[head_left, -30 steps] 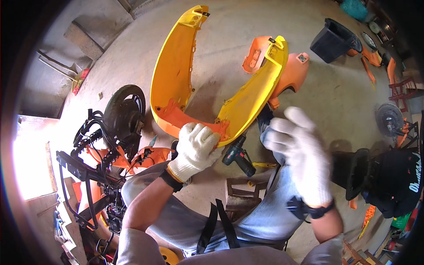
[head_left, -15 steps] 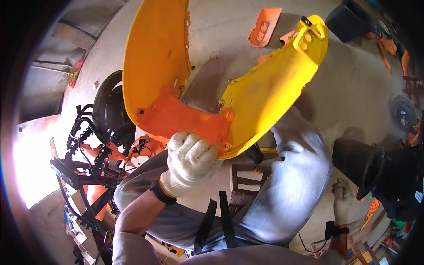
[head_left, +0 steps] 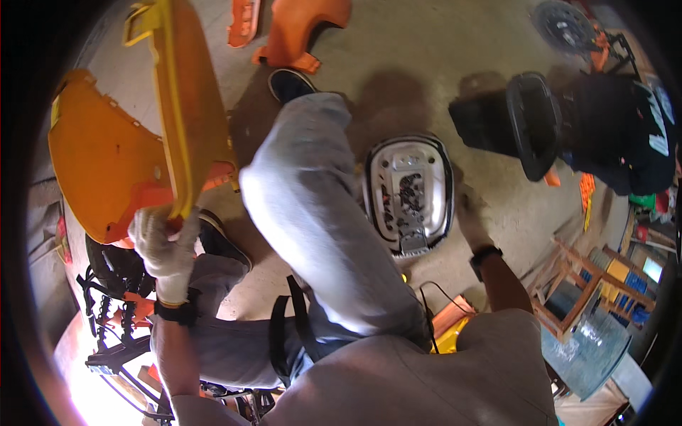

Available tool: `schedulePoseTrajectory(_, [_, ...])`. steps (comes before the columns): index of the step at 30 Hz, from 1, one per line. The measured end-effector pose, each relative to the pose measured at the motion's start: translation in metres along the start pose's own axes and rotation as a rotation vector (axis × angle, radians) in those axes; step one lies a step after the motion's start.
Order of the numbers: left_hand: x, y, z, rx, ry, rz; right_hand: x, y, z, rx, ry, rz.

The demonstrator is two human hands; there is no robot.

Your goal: The person is assembling and securing plastic fairing panels on a motorcycle using an electric drill.

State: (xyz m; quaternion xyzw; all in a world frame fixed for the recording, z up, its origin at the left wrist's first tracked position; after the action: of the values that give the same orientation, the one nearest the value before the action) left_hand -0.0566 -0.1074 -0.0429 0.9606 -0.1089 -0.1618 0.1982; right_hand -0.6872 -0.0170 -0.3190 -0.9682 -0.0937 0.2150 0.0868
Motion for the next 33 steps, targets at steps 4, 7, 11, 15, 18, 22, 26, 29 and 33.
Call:
schedulePoseTrajectory(4, [0.024, -0.011, -0.001, -0.007, -0.024, -0.118, 0.040, 0.023, -0.055, 0.146, 0.916, 0.425])
schedulePoseTrajectory(7, [0.031, -0.008, 0.002, 0.003, 0.085, -0.158, 0.067, 0.012, -0.024, 0.177, 0.902, 0.412])
schedulePoseTrajectory(11, [0.036, 0.005, 0.011, 0.035, -0.009, -0.173, 0.093, 0.003, -0.004, 0.161, 0.908, 0.375])
schedulePoseTrajectory(15, [0.055, -0.003, 0.008, 0.052, 0.015, -0.208, 0.109, 0.006, 0.003, 0.151, 0.898, 0.450])
schedulePoseTrajectory(18, [0.041, -0.002, 0.011, 0.037, 0.045, -0.191, 0.106, 0.009, 0.000, 0.122, 0.812, 0.502])
schedulePoseTrajectory(22, [0.015, 0.003, 0.008, -0.035, 0.078, -0.047, 0.103, 0.015, -0.012, 0.050, 0.691, 0.412])
schedulePoseTrajectory(26, [0.014, 0.007, 0.007, -0.007, 0.083, -0.019, 0.114, 0.031, -0.019, 0.227, 0.510, 0.259])
schedulePoseTrajectory(29, [0.012, 0.011, 0.002, -0.044, 0.032, -0.030, 0.110, 0.044, -0.014, 0.239, 0.424, 0.126])
schedulePoseTrajectory(33, [-0.002, 0.011, -0.002, -0.097, 0.131, 0.019, 0.120, 0.052, -0.028, 0.228, 0.568, 0.063])
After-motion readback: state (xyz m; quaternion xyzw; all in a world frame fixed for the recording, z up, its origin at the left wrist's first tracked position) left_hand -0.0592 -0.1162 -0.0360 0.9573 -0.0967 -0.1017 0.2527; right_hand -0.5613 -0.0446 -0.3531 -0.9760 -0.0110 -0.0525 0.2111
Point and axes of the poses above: each hand's wrist, its own y-axis towards the middle knuckle, its own z-axis out of the palm, x = y × z, the point moved 8 cm from there along y, towards the middle knuckle, and after that the axes turned 1 degree about x, right-handed, at the moved point
